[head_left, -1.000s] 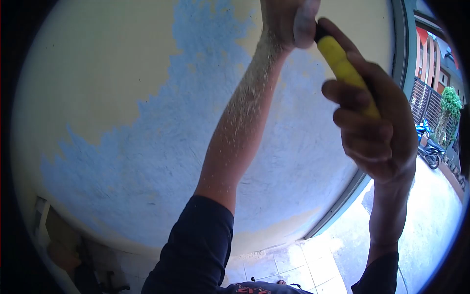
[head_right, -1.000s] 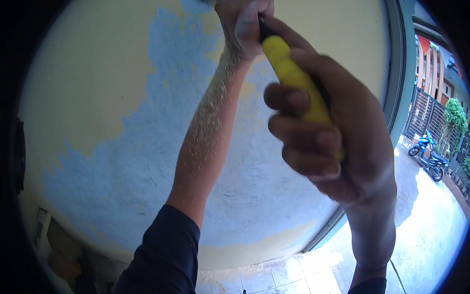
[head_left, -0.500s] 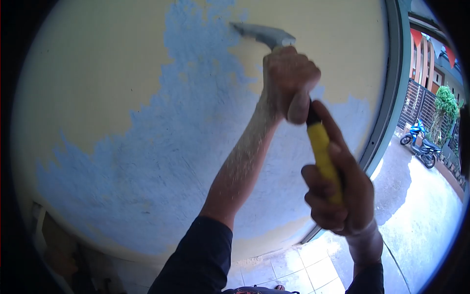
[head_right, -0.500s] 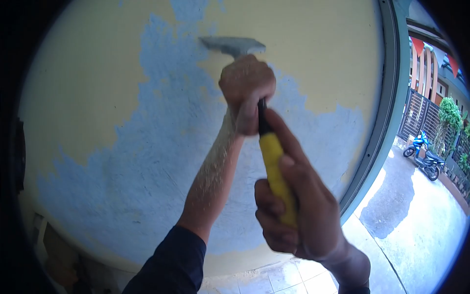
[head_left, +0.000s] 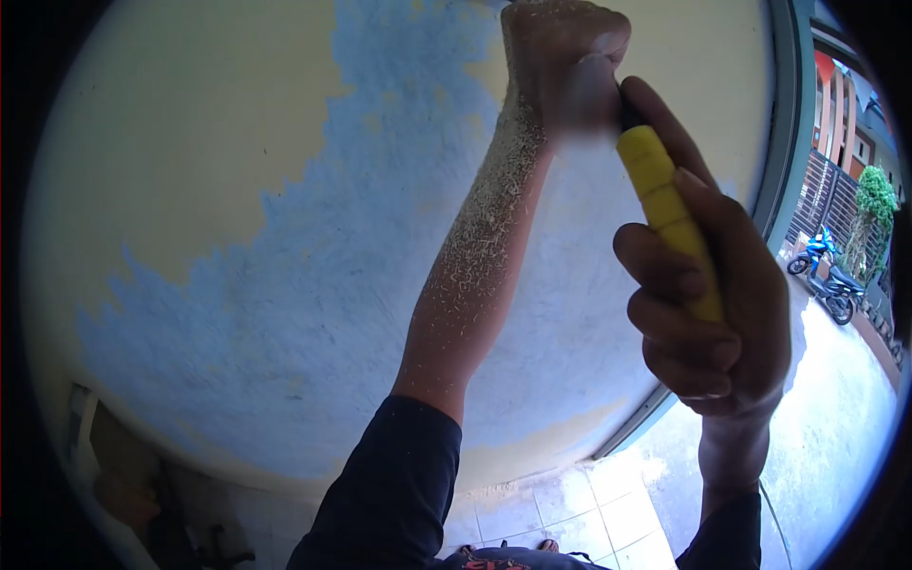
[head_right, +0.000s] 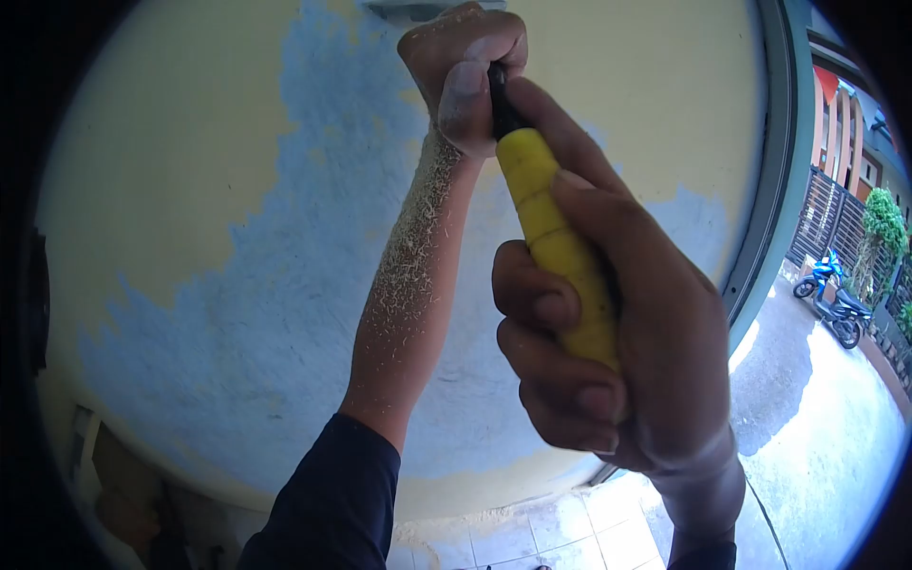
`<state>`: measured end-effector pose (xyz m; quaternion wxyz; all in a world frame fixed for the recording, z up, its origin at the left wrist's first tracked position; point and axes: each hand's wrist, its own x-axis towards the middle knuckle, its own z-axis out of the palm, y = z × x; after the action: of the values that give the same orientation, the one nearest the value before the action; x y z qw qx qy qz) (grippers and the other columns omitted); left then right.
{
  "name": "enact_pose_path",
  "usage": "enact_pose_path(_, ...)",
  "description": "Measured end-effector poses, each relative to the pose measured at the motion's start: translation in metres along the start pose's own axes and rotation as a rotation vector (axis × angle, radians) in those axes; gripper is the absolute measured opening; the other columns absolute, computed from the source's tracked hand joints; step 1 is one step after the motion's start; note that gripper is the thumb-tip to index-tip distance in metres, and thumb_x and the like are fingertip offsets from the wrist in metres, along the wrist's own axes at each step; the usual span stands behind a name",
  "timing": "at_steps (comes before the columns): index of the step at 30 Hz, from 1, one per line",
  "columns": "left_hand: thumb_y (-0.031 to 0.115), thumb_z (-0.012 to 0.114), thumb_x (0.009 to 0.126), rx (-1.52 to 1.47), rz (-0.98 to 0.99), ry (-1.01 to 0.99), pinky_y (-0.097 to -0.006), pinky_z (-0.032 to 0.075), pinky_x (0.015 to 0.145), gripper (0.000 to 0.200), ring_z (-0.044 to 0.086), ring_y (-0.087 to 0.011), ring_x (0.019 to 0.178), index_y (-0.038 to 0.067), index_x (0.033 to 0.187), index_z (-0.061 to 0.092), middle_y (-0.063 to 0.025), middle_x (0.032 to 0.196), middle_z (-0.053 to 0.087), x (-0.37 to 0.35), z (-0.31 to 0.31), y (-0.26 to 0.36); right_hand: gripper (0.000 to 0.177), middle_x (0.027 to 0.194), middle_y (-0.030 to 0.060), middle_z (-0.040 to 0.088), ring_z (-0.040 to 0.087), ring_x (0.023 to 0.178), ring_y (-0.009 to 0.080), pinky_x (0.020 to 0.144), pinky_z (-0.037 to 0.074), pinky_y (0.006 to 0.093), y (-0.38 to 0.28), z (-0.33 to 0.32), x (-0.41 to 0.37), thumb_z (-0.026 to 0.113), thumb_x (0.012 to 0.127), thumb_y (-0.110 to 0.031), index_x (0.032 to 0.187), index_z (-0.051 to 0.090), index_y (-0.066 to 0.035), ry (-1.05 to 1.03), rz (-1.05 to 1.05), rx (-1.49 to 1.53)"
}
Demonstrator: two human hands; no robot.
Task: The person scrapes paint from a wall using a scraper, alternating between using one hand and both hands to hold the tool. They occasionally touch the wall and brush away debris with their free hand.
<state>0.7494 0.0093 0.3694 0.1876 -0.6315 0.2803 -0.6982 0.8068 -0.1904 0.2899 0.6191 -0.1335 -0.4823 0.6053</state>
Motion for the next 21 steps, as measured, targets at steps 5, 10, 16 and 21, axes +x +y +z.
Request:
enact_pose_path(5, 0.039, 0.052, 0.08, -0.039, 0.012, -0.038, -0.032, 0.028, 0.043, 0.045, 0.037, -0.0205, 0.041, 0.009, 0.049, 0.036, -0.0041, 0.047, 0.033, -0.027, -0.01, 0.026, 0.054, 0.061, 0.0018, 0.04, 0.036, 0.032, 0.0058, 0.023, 0.035, 0.0193, 0.03, -0.014, -0.017, 0.03, 0.102, -0.028, 0.15, 0.005, -0.024, -0.056, 0.021, -0.041)
enact_pose_path(10, 0.04, 0.045, 0.085, 0.012, 0.021, -0.055, -0.0327, 0.028, 0.044, 0.048, 0.038, -0.0201, 0.041, 0.009, 0.05, 0.036, -0.004, 0.047, 0.036, -0.005, -0.016, 0.006, 0.054, 0.06, 0.0014, 0.04, 0.034, 0.031, 0.0056, 0.022, 0.034, 0.0186, 0.012, 0.007, -0.003, 0.03, 0.101, -0.03, 0.15, 0.009, -0.024, -0.015, 0.035, -0.005)
enact_pose_path(16, 0.031, 0.05, 0.085, 0.166, 0.102, -0.014, -0.0292, 0.032, 0.046, 0.039, 0.042, -0.0189, 0.043, 0.007, 0.055, 0.042, -0.0033, 0.049, 0.041, 0.002, -0.023, -0.006, 0.052, 0.067, 0.004, 0.044, 0.042, 0.037, 0.0076, 0.025, 0.04, 0.0203, 0.007, 0.01, 0.011, 0.024, 0.103, -0.029, 0.15, 0.002, -0.027, -0.173, 0.063, 0.098)
enact_pose_path(21, 0.043, 0.035, 0.089, -0.041, 0.027, 0.062, -0.0313, 0.026, 0.044, 0.054, 0.038, -0.0187, 0.043, 0.006, 0.05, 0.038, -0.0026, 0.047, 0.039, -0.015, -0.021, 0.022, 0.051, 0.064, 0.0026, 0.042, 0.041, 0.036, 0.0062, 0.025, 0.039, 0.0181, 0.025, 0.017, -0.013, 0.023, 0.103, -0.028, 0.15, 0.005, -0.024, -0.07, 0.074, -0.028)
